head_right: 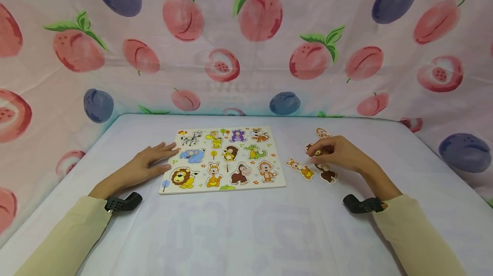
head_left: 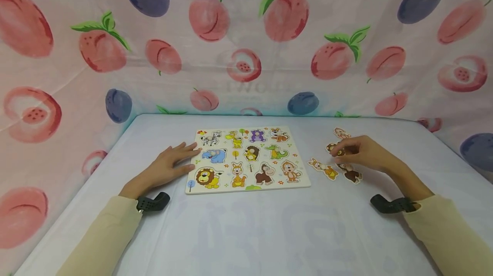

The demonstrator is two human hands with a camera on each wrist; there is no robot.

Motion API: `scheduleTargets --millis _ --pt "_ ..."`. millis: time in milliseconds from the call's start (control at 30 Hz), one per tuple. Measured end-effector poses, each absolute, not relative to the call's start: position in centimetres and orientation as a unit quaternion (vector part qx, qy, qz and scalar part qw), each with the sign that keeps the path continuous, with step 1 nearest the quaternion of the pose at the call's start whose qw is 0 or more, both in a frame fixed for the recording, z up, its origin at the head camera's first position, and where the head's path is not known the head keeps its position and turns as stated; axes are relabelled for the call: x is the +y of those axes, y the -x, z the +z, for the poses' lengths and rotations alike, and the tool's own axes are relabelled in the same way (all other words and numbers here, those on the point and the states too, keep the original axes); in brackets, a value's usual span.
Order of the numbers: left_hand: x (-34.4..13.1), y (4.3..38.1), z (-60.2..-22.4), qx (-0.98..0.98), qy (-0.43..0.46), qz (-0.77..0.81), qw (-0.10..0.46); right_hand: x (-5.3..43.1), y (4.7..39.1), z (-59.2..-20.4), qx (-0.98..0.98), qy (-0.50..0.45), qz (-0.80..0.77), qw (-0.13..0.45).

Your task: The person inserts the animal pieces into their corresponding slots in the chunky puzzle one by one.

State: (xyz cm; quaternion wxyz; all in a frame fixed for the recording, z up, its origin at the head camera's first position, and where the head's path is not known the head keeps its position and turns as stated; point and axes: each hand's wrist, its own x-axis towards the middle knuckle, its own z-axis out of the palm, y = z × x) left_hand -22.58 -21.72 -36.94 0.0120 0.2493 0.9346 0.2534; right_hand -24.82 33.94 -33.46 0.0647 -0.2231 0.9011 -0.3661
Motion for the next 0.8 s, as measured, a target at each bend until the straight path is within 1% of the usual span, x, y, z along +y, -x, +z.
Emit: scheduleTargets --millis 100,233,367,500,633,800 --pt "-21.7 22.5 -36.9 0.934 -0.252 0.254 0.009 34.6 24.9 -33.8 0.907 0.22 -0.357 0.047" --pt "-21.8 22.5 -36.9 0.933 -0.255 0.255 0.003 35.2 25.0 -34.1 0.914 0.213 -0.346 0.007" --pt "-21.8 22.6 -36.9 0.932 -0.258 0.255 -0.001 35.6 25.2 -34.3 0.919 0.19 -0.344 -0.019" --pt "-21.8 22.6 -37.0 0.933 -0.257 0.254 0.001 35.9 25.5 -34.7 0.93 0.154 -0.334 -0.019" --pt "-21.8 22.7 -37.0 0.933 -0.256 0.253 0.003 36.0 25.8 -34.9 0.939 0.117 -0.322 -0.007" --pt "-21.7 22.6 -36.9 0.934 -0.253 0.251 0.008 36.2 26.5 -35.4 0.944 0.112 -0.311 -0.008"
